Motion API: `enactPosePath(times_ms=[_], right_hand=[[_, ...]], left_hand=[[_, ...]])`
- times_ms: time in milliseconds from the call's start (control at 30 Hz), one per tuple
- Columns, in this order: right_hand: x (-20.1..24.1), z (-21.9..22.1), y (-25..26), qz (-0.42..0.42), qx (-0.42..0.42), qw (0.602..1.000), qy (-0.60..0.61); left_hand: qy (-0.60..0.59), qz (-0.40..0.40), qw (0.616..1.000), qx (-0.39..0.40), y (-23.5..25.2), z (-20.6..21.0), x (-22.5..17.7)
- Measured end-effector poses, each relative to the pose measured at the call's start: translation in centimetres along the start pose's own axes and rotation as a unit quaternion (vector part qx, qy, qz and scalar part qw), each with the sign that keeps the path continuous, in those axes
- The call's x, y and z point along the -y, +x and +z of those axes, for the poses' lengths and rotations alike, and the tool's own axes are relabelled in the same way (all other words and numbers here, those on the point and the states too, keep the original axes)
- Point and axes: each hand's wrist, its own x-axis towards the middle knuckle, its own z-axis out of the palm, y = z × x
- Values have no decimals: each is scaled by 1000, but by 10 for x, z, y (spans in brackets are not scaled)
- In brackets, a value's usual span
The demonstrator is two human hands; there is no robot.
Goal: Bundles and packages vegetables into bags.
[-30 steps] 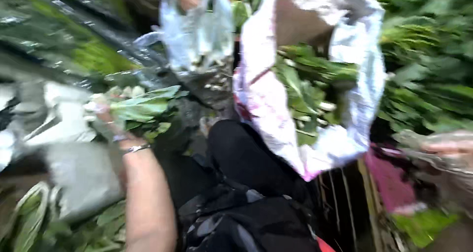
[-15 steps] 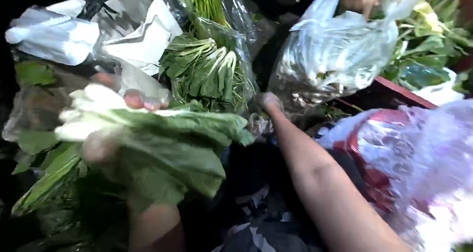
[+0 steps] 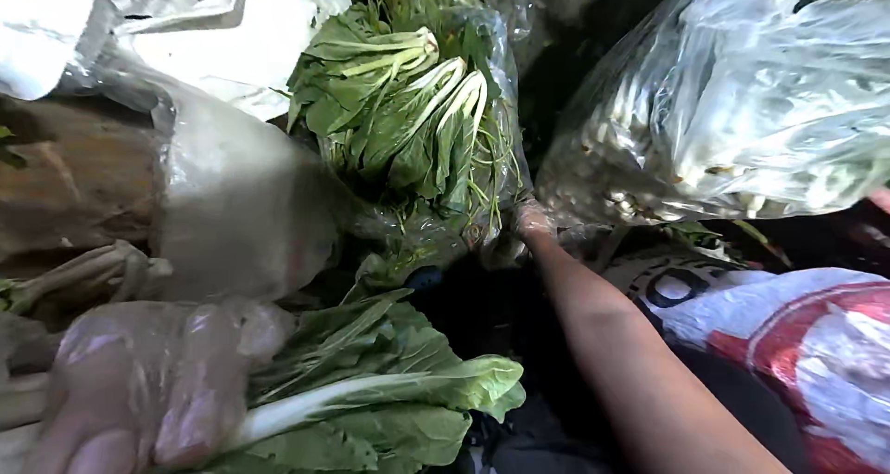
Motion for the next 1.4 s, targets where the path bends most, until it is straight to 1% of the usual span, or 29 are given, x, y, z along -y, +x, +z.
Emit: enactPosePath(times_ms=[67,100,133,167,200,233,267,300,333,367,400,433,500,600,633,700,733,767,800,833,900,933,1000,1100,1200,1300,1333,1367,1400], right_hand=[[-5,-5,-5,2,5,1000,-21],[-6,-8,-10,11,4,1000,-12],[-8,-11,-18,35,-9,999,28],[-10,-10,-27,68,-44,992,97],[-13,-6,-34,110,-93,969,200],[-15,2,-39,156,-156,923,315],[-17,11,-43,203,-218,854,425],[-18,20,-45,242,-281,773,514],[-21,26,-45,277,-321,707,566],[-24,28,-45,303,-342,661,596],[-26,27,-47,324,-342,650,596],[-28,25,-50,330,-332,670,576],[-28,21,-55,301,-322,734,517],[-19,18,-58,220,-322,789,475],[-16,19,-59,204,-318,800,467],[-18,25,-60,227,-278,804,475],[-21,29,-60,263,-259,791,488],[-24,30,-60,299,-238,786,486],[-26,33,-59,312,-218,793,476],[-27,36,-58,304,-197,816,452],[-18,32,-58,267,-134,864,406],[-9,27,-60,250,-99,881,389],[5,25,-59,231,-58,903,357],[17,41,-48,212,-40,941,261],[30,42,-50,201,-46,950,236],[39,37,-57,159,-43,964,208],[38,37,-56,146,-46,966,207],[36,32,-57,140,-42,962,230],[35,25,-58,140,-32,958,248]], left_hand=[[-6,3,1000,-18,53,54,-1],[-2,-3,1000,0,62,60,-3],[-4,-21,999,42,66,54,-7],[-6,-38,998,58,75,56,-8],[-9,-45,999,18,88,73,-6],[-15,-52,999,-6,97,84,-6],[-16,-59,998,-10,100,87,-6],[-14,-63,998,11,97,81,-8],[-8,-68,997,28,94,76,-10],[-2,-74,997,29,93,74,-13],[-1,-81,996,24,95,77,-14],[-10,-87,996,22,96,78,-15],[-59,-97,993,44,93,64,-15],[-64,-95,990,86,74,26,-18],[-52,-98,990,89,73,23,-19],[-54,-116,989,67,82,37,-19],[-59,-125,988,62,89,45,-20],[-46,-144,986,72,93,42,-23],[-15,-189,977,94,96,32,-30],[24,-213,970,117,96,20,-35],[131,-183,974,26,90,37,-32],[159,-170,972,13,90,43,-30],[138,-161,977,15,96,50,-27],[105,-156,982,29,99,49,-24],[68,-166,984,11,100,49,-23],[5,-144,988,59,89,20,-23],[1,-157,985,72,86,11,-26],[5,-169,981,92,84,1,-28],[14,-153,983,103,86,-2,-25]])
